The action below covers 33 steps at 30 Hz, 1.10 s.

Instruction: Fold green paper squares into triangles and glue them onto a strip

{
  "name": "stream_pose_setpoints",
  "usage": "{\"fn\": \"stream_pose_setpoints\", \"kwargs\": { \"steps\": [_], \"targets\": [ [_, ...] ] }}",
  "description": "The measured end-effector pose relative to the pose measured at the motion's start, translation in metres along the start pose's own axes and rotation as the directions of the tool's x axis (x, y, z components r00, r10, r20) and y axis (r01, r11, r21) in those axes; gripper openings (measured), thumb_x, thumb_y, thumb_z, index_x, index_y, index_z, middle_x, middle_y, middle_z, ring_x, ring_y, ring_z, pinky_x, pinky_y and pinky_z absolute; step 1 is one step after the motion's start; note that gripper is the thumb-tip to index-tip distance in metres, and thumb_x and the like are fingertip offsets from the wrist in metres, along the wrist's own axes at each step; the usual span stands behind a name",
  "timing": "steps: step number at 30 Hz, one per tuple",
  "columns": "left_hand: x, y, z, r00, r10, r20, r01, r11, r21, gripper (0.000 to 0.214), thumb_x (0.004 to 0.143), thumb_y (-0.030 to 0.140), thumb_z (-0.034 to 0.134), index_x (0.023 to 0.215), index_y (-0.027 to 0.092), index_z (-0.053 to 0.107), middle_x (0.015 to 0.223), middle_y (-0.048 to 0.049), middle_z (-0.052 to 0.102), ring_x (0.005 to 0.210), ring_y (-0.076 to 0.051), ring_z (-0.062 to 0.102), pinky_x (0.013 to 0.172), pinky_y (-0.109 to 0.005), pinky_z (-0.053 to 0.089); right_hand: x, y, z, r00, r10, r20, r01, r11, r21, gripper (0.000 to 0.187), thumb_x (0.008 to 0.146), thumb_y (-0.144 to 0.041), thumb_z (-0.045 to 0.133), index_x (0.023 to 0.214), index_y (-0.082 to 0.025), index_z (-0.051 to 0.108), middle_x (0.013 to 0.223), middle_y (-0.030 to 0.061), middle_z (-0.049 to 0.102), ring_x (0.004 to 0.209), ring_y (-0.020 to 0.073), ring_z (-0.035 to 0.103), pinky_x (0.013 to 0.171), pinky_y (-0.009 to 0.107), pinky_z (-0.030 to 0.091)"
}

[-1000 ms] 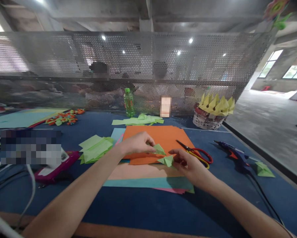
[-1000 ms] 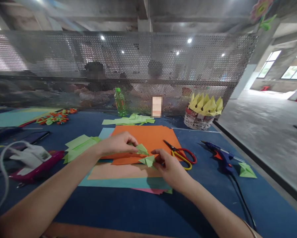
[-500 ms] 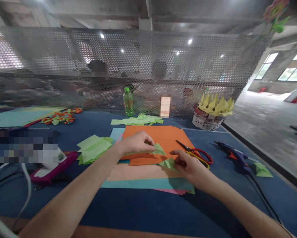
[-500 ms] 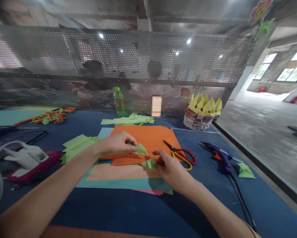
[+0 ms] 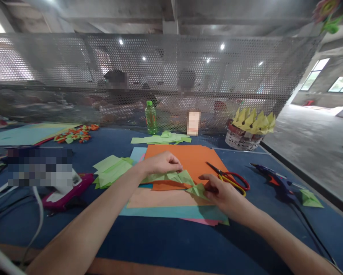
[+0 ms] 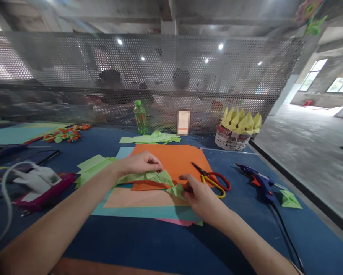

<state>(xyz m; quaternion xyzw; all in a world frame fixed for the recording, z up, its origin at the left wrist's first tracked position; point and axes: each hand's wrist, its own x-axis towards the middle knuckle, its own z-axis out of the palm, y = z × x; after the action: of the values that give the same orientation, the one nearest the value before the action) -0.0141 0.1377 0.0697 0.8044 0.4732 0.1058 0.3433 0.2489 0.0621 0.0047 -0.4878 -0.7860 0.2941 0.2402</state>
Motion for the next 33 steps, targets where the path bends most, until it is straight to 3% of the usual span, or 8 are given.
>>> {"fn": "stream_pose_setpoints", "kwargs": {
  "steps": [3, 11, 15, 19, 24, 27, 31, 33],
  "targets": [
    [0.0, 0.001, 0.0, 0.996, -0.009, 0.094, 0.012, 1.0, -0.027, 0.028, 0.098, 0.042, 0.062, 0.1, 0.014, 0.067, 0.093, -0.0041, 0.069, 0.077, -0.016, 0.065, 0.073, -0.034, 0.055, 0.0, -0.002, 0.0, 1.0, 0.014, 0.004, -0.014, 1.0, -0.008, 0.042, 0.086, -0.016, 0.051, 0.128, -0.021, 0.054, 0.09, 0.0011, 0.071, 0.08, 0.0163, 0.066, 0.073, 0.027, 0.047],
    [0.002, -0.003, 0.008, 0.983, 0.037, 0.179, -0.028, 0.998, -0.053, 0.019, 0.069, 0.033, 0.076, 0.084, 0.021, 0.077, 0.083, -0.0022, 0.074, 0.075, -0.019, 0.062, 0.065, -0.028, 0.041, -0.004, -0.013, -0.005, 0.998, 0.055, 0.024, -0.052, 0.993, -0.107, 0.045, 0.087, -0.016, 0.055, 0.132, -0.019, 0.054, 0.088, 0.0013, 0.072, 0.081, 0.0176, 0.068, 0.071, 0.028, 0.046],
    [0.0, -0.002, 0.01, 0.988, 0.024, 0.152, -0.021, 1.0, -0.015, 0.015, 0.069, 0.034, 0.074, 0.071, 0.02, 0.07, 0.067, 0.0004, 0.063, 0.063, -0.016, 0.054, 0.057, -0.028, 0.032, -0.005, -0.015, -0.014, 0.999, 0.014, -0.031, -0.019, 0.985, -0.172, 0.039, 0.091, -0.025, 0.059, 0.129, -0.019, 0.058, 0.108, 0.0074, 0.073, 0.097, 0.0209, 0.069, 0.08, 0.03, 0.049],
    [-0.002, 0.002, 0.011, 0.994, 0.019, 0.11, -0.02, 1.0, 0.01, 0.019, 0.072, 0.035, 0.071, 0.066, 0.02, 0.062, 0.06, 0.0025, 0.054, 0.056, -0.014, 0.046, 0.053, -0.028, 0.025, -0.003, -0.015, -0.031, 0.995, -0.042, -0.086, 0.014, 0.954, -0.301, 0.025, 0.099, -0.028, 0.05, 0.118, -0.019, 0.065, 0.111, 0.0073, 0.071, 0.095, 0.0169, 0.067, 0.081, 0.027, 0.049],
    [-0.005, 0.008, 0.012, 0.991, 0.045, 0.127, -0.043, 0.999, -0.02, 0.018, 0.075, 0.035, 0.069, 0.068, 0.02, 0.061, 0.069, -0.0003, 0.064, 0.064, -0.017, 0.057, 0.055, -0.027, 0.033, -0.008, -0.01, -0.071, 0.977, 0.112, -0.18, -0.183, 0.871, -0.455, 0.018, 0.097, -0.023, 0.053, 0.098, -0.021, 0.071, 0.105, 0.0043, 0.072, 0.098, 0.0157, 0.067, 0.085, 0.024, 0.046],
    [-0.006, 0.011, 0.012, 0.982, 0.052, 0.18, -0.036, 0.995, -0.094, 0.019, 0.076, 0.036, 0.067, 0.072, 0.019, 0.063, 0.072, -0.0029, 0.069, 0.068, -0.019, 0.064, 0.059, -0.026, 0.044, -0.021, 0.006, -0.106, 0.891, 0.302, -0.339, -0.446, 0.728, -0.521, 0.026, 0.099, -0.029, 0.049, 0.094, -0.019, 0.073, 0.106, 0.0112, 0.074, 0.103, 0.0238, 0.067, 0.089, 0.031, 0.045],
    [-0.004, 0.012, 0.012, 0.979, 0.047, 0.199, -0.016, 0.988, -0.153, 0.021, 0.076, 0.037, 0.068, 0.072, 0.017, 0.066, 0.07, -0.0037, 0.069, 0.064, -0.018, 0.065, 0.061, -0.027, 0.049, -0.045, 0.041, -0.14, 0.624, 0.552, -0.553, -0.781, 0.419, -0.463, 0.049, 0.1, -0.044, 0.045, 0.093, -0.007, 0.076, 0.103, 0.0294, 0.072, 0.104, 0.0414, 0.069, 0.082, 0.045, 0.049],
    [-0.003, 0.011, 0.013, 0.983, 0.047, 0.178, -0.019, 0.988, -0.155, 0.018, 0.074, 0.036, 0.07, 0.071, 0.018, 0.068, 0.068, -0.0033, 0.068, 0.066, -0.019, 0.066, 0.062, -0.026, 0.05, -0.054, 0.058, -0.145, 0.558, 0.609, -0.564, -0.827, 0.347, -0.443, 0.059, 0.099, -0.056, 0.044, 0.093, -0.007, 0.077, 0.102, 0.0298, 0.073, 0.104, 0.042, 0.07, 0.082, 0.045, 0.051]
  ]
}}
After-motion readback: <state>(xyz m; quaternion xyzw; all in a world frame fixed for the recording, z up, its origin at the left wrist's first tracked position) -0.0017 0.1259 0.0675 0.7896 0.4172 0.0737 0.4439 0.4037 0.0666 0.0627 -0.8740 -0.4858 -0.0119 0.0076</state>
